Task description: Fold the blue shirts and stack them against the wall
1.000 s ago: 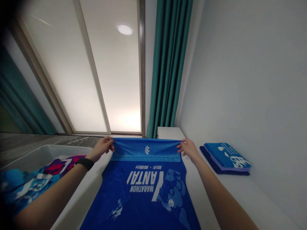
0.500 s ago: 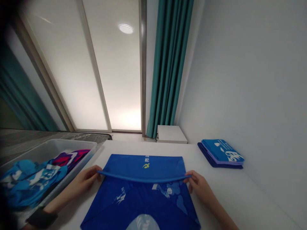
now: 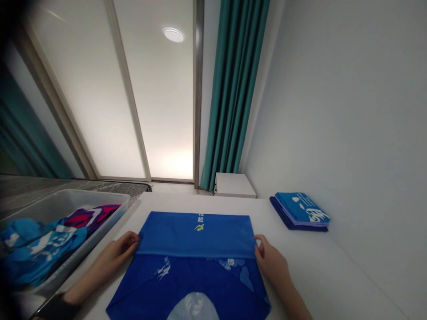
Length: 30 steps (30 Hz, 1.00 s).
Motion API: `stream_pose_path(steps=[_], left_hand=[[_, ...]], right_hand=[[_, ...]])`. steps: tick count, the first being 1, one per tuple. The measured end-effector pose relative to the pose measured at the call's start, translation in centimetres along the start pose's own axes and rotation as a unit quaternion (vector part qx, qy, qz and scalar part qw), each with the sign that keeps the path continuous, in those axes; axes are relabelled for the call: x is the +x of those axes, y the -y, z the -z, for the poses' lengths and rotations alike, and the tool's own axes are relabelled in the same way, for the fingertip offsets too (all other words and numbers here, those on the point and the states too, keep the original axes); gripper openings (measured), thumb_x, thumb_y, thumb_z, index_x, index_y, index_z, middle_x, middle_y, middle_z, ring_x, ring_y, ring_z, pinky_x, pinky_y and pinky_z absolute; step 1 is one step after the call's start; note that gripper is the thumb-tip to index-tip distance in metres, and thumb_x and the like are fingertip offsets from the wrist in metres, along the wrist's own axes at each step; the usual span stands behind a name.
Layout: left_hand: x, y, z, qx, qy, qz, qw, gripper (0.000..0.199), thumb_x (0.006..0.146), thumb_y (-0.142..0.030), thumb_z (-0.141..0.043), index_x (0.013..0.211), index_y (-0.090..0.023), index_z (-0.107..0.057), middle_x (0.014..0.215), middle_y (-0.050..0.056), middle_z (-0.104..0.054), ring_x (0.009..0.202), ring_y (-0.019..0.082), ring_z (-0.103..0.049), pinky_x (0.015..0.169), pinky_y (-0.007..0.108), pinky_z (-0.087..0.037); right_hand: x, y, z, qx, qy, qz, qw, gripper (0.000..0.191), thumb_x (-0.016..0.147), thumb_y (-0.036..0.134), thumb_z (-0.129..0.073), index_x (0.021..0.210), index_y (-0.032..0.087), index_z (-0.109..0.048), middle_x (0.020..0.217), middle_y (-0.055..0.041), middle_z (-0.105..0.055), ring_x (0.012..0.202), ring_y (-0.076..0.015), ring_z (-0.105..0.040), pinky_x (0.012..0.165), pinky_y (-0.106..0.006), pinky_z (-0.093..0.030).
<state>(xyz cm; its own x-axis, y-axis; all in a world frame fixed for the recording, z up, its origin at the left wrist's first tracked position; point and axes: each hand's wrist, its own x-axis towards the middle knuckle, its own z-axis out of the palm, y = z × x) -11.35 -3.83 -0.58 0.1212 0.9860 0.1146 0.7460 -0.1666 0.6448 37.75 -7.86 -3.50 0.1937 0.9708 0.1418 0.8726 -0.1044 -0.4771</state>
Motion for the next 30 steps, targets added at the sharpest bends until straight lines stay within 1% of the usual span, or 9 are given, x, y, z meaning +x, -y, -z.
stream_pose_path(steps=[6,9,13,19,22,26,30], left_hand=[[0.0,-0.2,0.1,0.011,0.009,-0.005,1.000,0.032,0.082,-0.054,-0.042,0.081,-0.024,-0.055,0.056,-0.003,-0.057,0.052,0.020,-0.057,0.055,0.028,-0.036],[0.0,-0.2,0.1,0.015,0.006,-0.008,1.000,0.032,0.083,-0.054,-0.042,0.082,-0.024,-0.054,0.056,-0.003,-0.057,0.052,0.020,-0.056,0.055,0.028,-0.035],[0.0,-0.2,0.2,0.015,0.015,-0.016,1.000,0.032,0.085,-0.053,-0.040,0.083,-0.024,-0.054,0.055,-0.003,-0.056,0.052,0.019,-0.055,0.055,0.027,-0.034],[-0.2,-0.2,0.2,0.029,0.022,-0.020,0.999,0.033,0.089,-0.051,-0.036,0.087,-0.022,-0.053,0.056,-0.004,-0.054,0.052,0.018,-0.054,0.055,0.026,-0.033],[-0.2,-0.3,0.1,0.027,0.021,-0.015,0.999,0.033,0.089,-0.051,-0.036,0.087,-0.022,-0.053,0.055,-0.004,-0.054,0.051,0.018,-0.053,0.055,0.027,-0.033],[-0.1,-0.6,0.3,0.005,0.011,-0.004,1.000,0.038,0.086,-0.056,-0.037,0.089,-0.022,-0.054,0.058,-0.003,-0.058,0.054,0.019,-0.055,0.057,0.028,-0.036],[0.6,-0.8,0.8,-0.029,-0.006,0.010,1.000,0.044,0.083,-0.060,-0.039,0.094,-0.021,-0.056,0.063,-0.002,-0.060,0.058,0.020,-0.057,0.058,0.028,-0.039]], right_hand=[[-0.2,-0.1,0.1,-0.033,0.005,0.021,0.999,0.033,0.086,0.035,-0.039,0.113,0.030,-0.057,0.070,0.0011,-0.064,0.066,-0.0191,-0.062,0.060,-0.027,-0.037],[-0.1,-0.3,0.0,-0.027,0.005,0.023,0.999,0.034,0.087,0.035,-0.038,0.113,0.030,-0.058,0.072,0.0009,-0.065,0.067,-0.0189,-0.063,0.060,-0.027,-0.039],[0.0,-0.4,0.0,-0.030,-0.001,0.019,0.999,0.036,0.087,0.037,-0.036,0.112,0.028,-0.060,0.073,-0.0002,-0.065,0.068,-0.0190,-0.063,0.061,-0.027,-0.040],[-0.2,-0.1,0.4,-0.042,0.012,0.022,0.999,0.040,0.087,0.036,-0.034,0.118,0.027,-0.058,0.073,0.0009,-0.064,0.068,-0.0181,-0.062,0.062,-0.027,-0.041],[-0.3,0.1,0.4,-0.045,0.019,0.019,0.999,0.038,0.087,0.036,-0.035,0.116,0.027,-0.059,0.073,0.0009,-0.064,0.068,-0.0181,-0.062,0.063,-0.028,-0.040],[-0.1,0.2,0.4,-0.043,0.013,0.018,0.999,0.037,0.088,0.038,-0.034,0.110,0.026,-0.061,0.071,0.0004,-0.063,0.068,-0.0186,-0.062,0.063,-0.028,-0.041],[0.8,0.5,1.1,-0.028,0.021,0.032,0.999,0.039,0.087,0.039,-0.033,0.111,0.023,-0.059,0.071,-0.0001,-0.063,0.067,-0.0189,-0.061,0.063,-0.029,-0.042]])
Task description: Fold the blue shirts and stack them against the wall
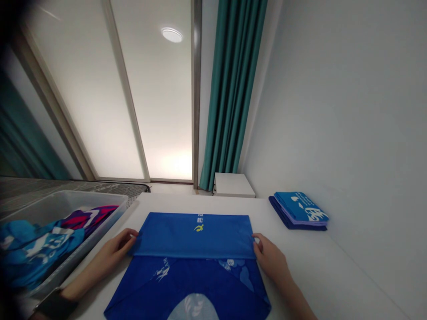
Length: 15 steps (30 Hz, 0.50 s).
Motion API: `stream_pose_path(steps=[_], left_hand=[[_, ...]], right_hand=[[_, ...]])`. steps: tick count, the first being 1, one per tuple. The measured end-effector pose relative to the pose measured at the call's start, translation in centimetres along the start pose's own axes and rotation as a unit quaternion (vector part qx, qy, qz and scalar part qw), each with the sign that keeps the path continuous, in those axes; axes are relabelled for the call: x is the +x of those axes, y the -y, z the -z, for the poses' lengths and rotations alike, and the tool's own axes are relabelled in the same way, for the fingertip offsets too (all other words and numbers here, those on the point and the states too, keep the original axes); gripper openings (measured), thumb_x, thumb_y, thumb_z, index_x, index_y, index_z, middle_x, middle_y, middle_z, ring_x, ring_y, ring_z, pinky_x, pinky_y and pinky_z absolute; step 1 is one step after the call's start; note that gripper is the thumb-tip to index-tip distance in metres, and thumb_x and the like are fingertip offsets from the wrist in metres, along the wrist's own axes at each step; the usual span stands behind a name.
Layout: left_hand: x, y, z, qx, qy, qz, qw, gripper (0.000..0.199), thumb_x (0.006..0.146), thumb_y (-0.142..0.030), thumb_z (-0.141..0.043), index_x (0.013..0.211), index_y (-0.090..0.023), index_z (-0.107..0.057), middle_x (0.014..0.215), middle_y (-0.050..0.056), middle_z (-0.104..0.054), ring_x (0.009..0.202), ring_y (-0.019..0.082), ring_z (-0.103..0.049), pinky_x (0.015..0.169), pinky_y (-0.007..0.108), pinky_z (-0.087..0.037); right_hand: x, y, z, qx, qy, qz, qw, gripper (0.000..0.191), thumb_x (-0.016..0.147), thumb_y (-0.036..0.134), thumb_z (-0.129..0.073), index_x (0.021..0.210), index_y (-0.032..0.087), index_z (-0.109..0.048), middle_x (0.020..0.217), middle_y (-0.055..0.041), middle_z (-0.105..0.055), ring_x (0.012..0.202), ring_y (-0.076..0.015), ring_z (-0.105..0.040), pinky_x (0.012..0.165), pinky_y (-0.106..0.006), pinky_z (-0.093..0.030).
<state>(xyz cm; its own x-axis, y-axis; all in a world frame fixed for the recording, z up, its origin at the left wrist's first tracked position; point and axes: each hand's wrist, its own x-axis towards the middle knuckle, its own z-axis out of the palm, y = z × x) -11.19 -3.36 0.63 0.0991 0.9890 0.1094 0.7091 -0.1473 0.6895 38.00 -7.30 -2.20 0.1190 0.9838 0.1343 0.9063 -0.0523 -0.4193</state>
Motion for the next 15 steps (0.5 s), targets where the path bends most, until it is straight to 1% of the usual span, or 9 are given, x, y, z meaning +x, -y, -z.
stream_pose_path(steps=[2,4,6,7,9,11,13,15], left_hand=[[0.8,-0.2,0.3,-0.015,0.001,0.005,1.000,0.045,0.082,-0.060,-0.042,0.098,-0.021,-0.057,0.067,-0.001,-0.062,0.061,0.020,-0.059,0.059,0.029,-0.041],[1.9,-0.3,0.5,-0.026,0.003,0.007,1.000,0.045,0.080,-0.059,-0.045,0.100,-0.020,-0.058,0.070,-0.001,-0.064,0.062,0.020,-0.060,0.059,0.029,-0.042],[3.3,-0.2,0.4,-0.036,-0.005,0.009,0.999,0.044,0.080,-0.057,-0.047,0.099,-0.019,-0.059,0.069,-0.001,-0.063,0.061,0.020,-0.059,0.057,0.028,-0.041],[4.0,0.0,0.3,-0.039,-0.015,0.010,0.999,0.042,0.080,-0.055,-0.047,0.097,-0.019,-0.060,0.068,-0.001,-0.062,0.061,0.020,-0.059,0.056,0.028,-0.040],[5.2,0.3,-0.1,-0.035,-0.033,0.009,0.999,0.038,0.078,-0.051,-0.049,0.092,-0.019,-0.062,0.063,-0.002,-0.060,0.058,0.019,-0.057,0.055,0.027,-0.039],[5.8,0.8,-0.4,-0.031,-0.049,0.003,0.998,0.033,0.077,-0.047,-0.050,0.087,-0.019,-0.063,0.059,-0.002,-0.058,0.055,0.018,-0.055,0.053,0.026,-0.036],[5.9,1.1,-0.6,-0.032,-0.054,-0.010,0.998,0.030,0.078,-0.044,-0.050,0.086,-0.019,-0.063,0.058,-0.003,-0.057,0.054,0.017,-0.053,0.052,0.026,-0.034],[5.6,1.5,-0.7,-0.043,-0.051,-0.024,0.998,0.028,0.080,-0.042,-0.049,0.087,-0.019,-0.063,0.058,-0.003,-0.056,0.054,0.016,-0.052,0.052,0.025,-0.034]], right_hand=[[0.6,0.6,0.5,-0.006,-0.006,0.013,1.000,0.038,0.087,0.037,-0.034,0.111,0.022,-0.059,0.074,-0.0015,-0.063,0.068,-0.0190,-0.061,0.063,-0.029,-0.043],[1.3,1.8,0.8,-0.025,-0.028,0.023,0.999,0.036,0.087,0.034,-0.035,0.109,0.022,-0.060,0.078,-0.0029,-0.064,0.070,-0.0190,-0.061,0.064,-0.029,-0.043],[1.8,3.8,0.8,-0.037,-0.036,0.046,0.998,0.032,0.088,0.031,-0.035,0.107,0.022,-0.061,0.082,-0.0039,-0.064,0.071,-0.0187,-0.061,0.065,-0.029,-0.043],[2.0,5.2,0.6,-0.035,-0.027,0.069,0.997,0.031,0.089,0.029,-0.036,0.105,0.022,-0.061,0.085,-0.0043,-0.064,0.073,-0.0185,-0.061,0.066,-0.029,-0.043],[2.0,8.4,0.1,-0.023,0.012,0.155,0.988,0.026,0.090,0.024,-0.037,0.100,0.021,-0.062,0.090,-0.0051,-0.064,0.078,-0.0182,-0.061,0.070,-0.029,-0.043],[1.7,12.2,-0.6,-0.019,0.039,0.229,0.972,0.023,0.091,0.019,-0.040,0.098,0.021,-0.062,0.093,-0.0043,-0.065,0.083,-0.0176,-0.061,0.076,-0.029,-0.042],[1.0,16.3,-1.6,-0.025,0.059,0.295,0.953,0.020,0.090,0.015,-0.044,0.096,0.022,-0.062,0.095,-0.0037,-0.066,0.085,-0.0171,-0.060,0.077,-0.029,-0.040],[0.4,20.4,-2.9,-0.040,0.065,0.368,0.927,0.015,0.090,0.017,-0.048,0.095,0.022,-0.061,0.094,-0.0021,-0.065,0.088,-0.0174,-0.060,0.078,-0.029,-0.039]])
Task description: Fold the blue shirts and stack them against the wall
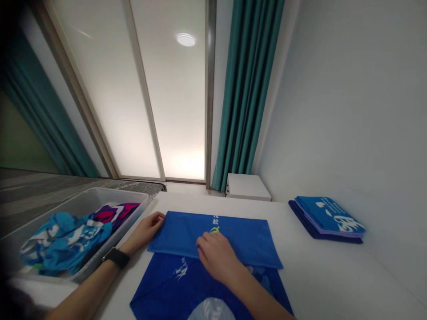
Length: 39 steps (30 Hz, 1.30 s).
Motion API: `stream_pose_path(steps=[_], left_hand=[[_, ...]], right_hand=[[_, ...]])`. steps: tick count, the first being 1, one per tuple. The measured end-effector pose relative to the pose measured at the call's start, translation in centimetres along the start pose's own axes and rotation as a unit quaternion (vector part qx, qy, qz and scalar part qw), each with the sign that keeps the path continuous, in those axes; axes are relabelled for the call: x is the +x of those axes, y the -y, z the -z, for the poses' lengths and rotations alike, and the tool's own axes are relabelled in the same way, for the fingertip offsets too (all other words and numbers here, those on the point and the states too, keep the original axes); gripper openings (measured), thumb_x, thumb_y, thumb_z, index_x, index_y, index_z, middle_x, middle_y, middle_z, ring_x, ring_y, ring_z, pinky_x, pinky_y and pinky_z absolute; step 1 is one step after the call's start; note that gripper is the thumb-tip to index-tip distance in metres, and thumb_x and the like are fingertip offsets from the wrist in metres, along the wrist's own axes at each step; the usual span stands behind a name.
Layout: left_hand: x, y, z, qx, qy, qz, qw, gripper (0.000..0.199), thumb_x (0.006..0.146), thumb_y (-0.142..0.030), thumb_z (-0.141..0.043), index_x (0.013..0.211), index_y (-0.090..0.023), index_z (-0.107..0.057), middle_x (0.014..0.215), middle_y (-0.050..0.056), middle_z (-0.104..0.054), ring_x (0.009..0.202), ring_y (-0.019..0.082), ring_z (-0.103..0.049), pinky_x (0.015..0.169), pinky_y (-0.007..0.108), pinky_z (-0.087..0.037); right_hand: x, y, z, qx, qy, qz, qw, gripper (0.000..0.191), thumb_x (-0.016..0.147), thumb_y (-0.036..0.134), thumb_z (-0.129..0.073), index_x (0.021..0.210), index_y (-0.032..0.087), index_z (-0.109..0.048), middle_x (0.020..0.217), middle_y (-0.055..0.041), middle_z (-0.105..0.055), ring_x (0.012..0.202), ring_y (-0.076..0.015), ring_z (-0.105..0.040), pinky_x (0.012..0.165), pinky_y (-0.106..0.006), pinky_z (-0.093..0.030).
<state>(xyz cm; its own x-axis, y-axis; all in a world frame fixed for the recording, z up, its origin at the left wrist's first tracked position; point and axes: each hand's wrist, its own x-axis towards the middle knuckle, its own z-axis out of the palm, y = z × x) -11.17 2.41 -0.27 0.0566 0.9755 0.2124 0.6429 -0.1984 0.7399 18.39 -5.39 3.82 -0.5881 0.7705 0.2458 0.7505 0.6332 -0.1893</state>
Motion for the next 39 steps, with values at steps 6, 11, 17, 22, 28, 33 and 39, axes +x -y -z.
stream_pose_path(steps=[6,11,17,22,28,33,39], left_hand=[[-0.5,0.8,0.2,-0.040,0.012,-0.010,0.999,0.027,0.082,-0.039,-0.050,0.089,-0.017,-0.062,0.061,-0.002,-0.057,0.057,0.016,-0.052,0.054,0.025,-0.036],[-0.3,1.2,0.1,-0.034,-0.009,-0.005,0.999,0.027,0.082,-0.037,-0.047,0.088,-0.016,-0.063,0.058,-0.003,-0.053,0.056,0.015,-0.049,0.054,0.024,-0.035],[-0.5,1.0,0.2,-0.036,-0.003,-0.002,0.999,0.024,0.083,-0.034,-0.046,0.088,-0.017,-0.062,0.060,-0.003,-0.055,0.059,0.015,-0.052,0.058,0.025,-0.037],[-0.6,0.8,0.3,-0.046,-0.020,0.003,0.999,0.026,0.085,-0.030,-0.040,0.089,-0.017,-0.062,0.062,-0.001,-0.058,0.060,0.017,-0.055,0.061,0.027,-0.039],[-0.5,1.1,0.3,-0.077,-0.075,0.019,0.994,0.028,0.086,-0.029,-0.038,0.098,-0.016,-0.060,0.066,0.000,-0.061,0.062,0.018,-0.057,0.061,0.028,-0.040],[-0.5,1.0,0.1,-0.056,-0.067,0.003,0.996,0.028,0.083,-0.027,-0.042,0.101,-0.016,-0.060,0.067,0.000,-0.062,0.063,0.017,-0.058,0.062,0.027,-0.041],[0.1,1.2,-0.5,-0.103,-0.046,0.013,0.993,0.029,0.082,-0.024,-0.045,0.105,-0.015,-0.059,0.074,0.004,-0.069,0.066,0.017,-0.062,0.065,0.027,-0.043]], right_hand=[[6.6,7.9,-3.7,-0.056,-0.013,0.125,0.991,0.008,0.087,0.025,-0.058,0.090,0.018,-0.060,0.091,-0.0044,-0.066,0.087,-0.0208,-0.059,0.076,-0.034,-0.041],[9.2,10.3,-6.4,-0.057,-0.016,0.073,0.996,0.016,0.086,0.030,-0.061,0.095,0.017,-0.061,0.096,-0.0076,-0.066,0.092,-0.0240,-0.058,0.080,-0.039,-0.042],[9.4,10.2,-8.6,-0.061,-0.014,0.046,0.997,0.012,0.089,0.026,-0.058,0.094,0.016,-0.062,0.095,-0.0096,-0.065,0.093,-0.0248,-0.057,0.076,-0.039,-0.044],[9.4,9.9,-8.5,-0.047,-0.025,0.036,0.998,0.010,0.091,0.018,-0.051,0.089,0.018,-0.061,0.093,-0.0087,-0.065,0.092,-0.0232,-0.058,0.076,-0.036,-0.044],[10.6,7.4,-5.1,0.150,-0.059,-0.090,0.983,0.013,0.091,0.025,-0.049,0.086,0.023,-0.060,0.085,0.0011,-0.067,0.077,-0.0149,-0.062,0.066,-0.025,-0.040],[12.2,3.5,-3.4,0.291,-0.095,-0.156,0.939,0.020,0.087,0.032,-0.047,0.078,0.021,-0.060,0.073,0.0003,-0.066,0.066,-0.0152,-0.060,0.062,-0.025,-0.041],[13.1,1.3,-2.6,0.350,-0.141,-0.159,0.912,0.024,0.083,0.039,-0.047,0.075,0.020,-0.060,0.071,-0.0013,-0.065,0.063,-0.0161,-0.058,0.062,-0.026,-0.043]])
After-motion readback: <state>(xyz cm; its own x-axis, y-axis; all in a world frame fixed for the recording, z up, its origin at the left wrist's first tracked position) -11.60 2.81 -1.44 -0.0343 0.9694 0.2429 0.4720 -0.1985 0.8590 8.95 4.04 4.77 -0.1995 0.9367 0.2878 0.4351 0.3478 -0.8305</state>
